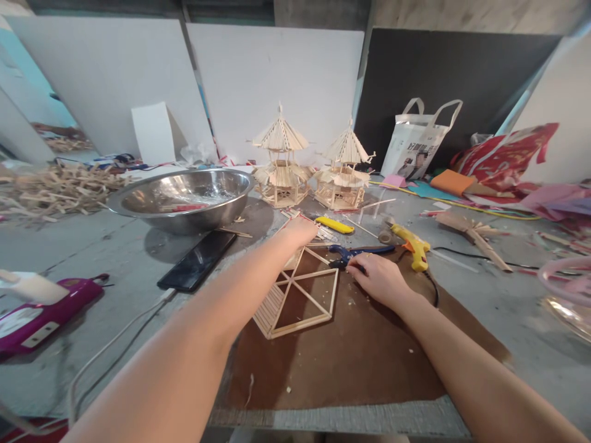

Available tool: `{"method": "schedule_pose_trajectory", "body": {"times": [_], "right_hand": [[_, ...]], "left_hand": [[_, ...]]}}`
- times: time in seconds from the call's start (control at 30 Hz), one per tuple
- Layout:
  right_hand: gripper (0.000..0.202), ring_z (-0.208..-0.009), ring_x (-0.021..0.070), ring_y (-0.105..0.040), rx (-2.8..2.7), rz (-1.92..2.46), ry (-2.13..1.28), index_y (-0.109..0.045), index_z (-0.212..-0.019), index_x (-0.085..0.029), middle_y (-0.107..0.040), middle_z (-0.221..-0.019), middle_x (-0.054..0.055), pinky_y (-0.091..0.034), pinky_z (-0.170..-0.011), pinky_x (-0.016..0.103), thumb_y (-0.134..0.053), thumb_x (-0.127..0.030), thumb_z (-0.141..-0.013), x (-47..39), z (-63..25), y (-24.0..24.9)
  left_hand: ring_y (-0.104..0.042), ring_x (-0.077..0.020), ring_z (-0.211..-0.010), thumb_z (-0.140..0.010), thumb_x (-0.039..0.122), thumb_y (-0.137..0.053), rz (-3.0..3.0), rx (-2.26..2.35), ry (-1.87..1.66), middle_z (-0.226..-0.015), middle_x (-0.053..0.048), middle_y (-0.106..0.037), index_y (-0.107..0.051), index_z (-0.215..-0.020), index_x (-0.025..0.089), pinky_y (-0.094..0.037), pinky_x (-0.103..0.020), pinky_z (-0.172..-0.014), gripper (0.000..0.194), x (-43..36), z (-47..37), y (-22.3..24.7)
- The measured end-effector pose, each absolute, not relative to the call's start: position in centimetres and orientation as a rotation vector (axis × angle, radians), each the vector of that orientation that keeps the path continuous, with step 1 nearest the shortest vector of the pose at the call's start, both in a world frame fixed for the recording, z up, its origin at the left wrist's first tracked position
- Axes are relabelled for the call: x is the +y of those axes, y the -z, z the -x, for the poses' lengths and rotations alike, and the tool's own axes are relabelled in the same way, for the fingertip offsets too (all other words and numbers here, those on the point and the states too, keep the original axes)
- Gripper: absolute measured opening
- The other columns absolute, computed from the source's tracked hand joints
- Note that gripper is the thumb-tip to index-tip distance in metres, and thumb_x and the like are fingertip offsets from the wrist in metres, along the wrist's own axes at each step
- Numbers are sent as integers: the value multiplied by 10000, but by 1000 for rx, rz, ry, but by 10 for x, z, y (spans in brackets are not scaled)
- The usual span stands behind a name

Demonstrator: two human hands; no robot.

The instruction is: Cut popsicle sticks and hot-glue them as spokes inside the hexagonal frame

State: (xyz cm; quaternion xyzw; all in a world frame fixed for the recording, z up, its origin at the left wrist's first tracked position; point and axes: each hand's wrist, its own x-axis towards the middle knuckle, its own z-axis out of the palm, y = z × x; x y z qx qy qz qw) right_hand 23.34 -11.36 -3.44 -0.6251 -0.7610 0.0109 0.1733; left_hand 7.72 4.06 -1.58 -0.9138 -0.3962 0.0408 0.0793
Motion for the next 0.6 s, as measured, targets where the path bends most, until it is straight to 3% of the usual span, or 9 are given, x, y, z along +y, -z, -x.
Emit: {"method": "schedule_pose_trajectory", "body": {"times": [0.2, 0.3, 0.4, 0.5, 0.6], "right_hand": [[207, -807, 142, -540, -2163, 1783, -29, -564, -787, -229, -612, -826, 0, -374, -670, 243, -370, -300, -790, -114, -233, 34], [201, -800, 142, -543, -2132, 1782, -21, -565, -790, -229, -614, -829, -4, -376, -656, 239, -374, -293, -786, -116, -232, 34], [202, -790, 143, -547, -2086, 1769, 11, -568, -799, -229, -619, -831, -3, -378, -645, 238, -376, -290, -785, -117, -232, 34], [204, -775, 151, -551, -2074, 1755, 37, -572, -800, -229, -623, -818, 3, -377, -622, 243, -380, -297, -781, -117, -233, 34], [199, -732, 147, -548, -2113, 1668, -40, -575, -807, -222, -618, -799, 11, -379, -607, 245, -397, -304, -771, -119, -232, 34]], "left_hand": [[-551, -204, -855, -659, 74, -491, 2724, -1197, -79, -849, -124, -627, -612, -788, 118, -353, -310, -805, 183, 34, -76, 4], [-555, -216, -817, -688, 157, -471, 2730, -1275, 32, -850, -108, -619, -606, -809, 142, -390, -313, -721, 182, 27, -68, -13], [-555, -161, -766, -743, 259, -411, 2799, -1331, 136, -855, -53, -615, -581, -886, 171, -401, -254, -659, 239, 9, -53, -30], [-543, -100, -717, -691, 278, -498, 3378, -1342, 176, -803, -2, -622, -594, -864, 168, -384, -204, -662, 226, -21, -34, -37], [-521, -83, -644, -645, 251, -559, 3762, -1491, -62, -702, 16, -607, -610, -808, 174, -373, -202, -624, 187, -53, -19, -32]]}}
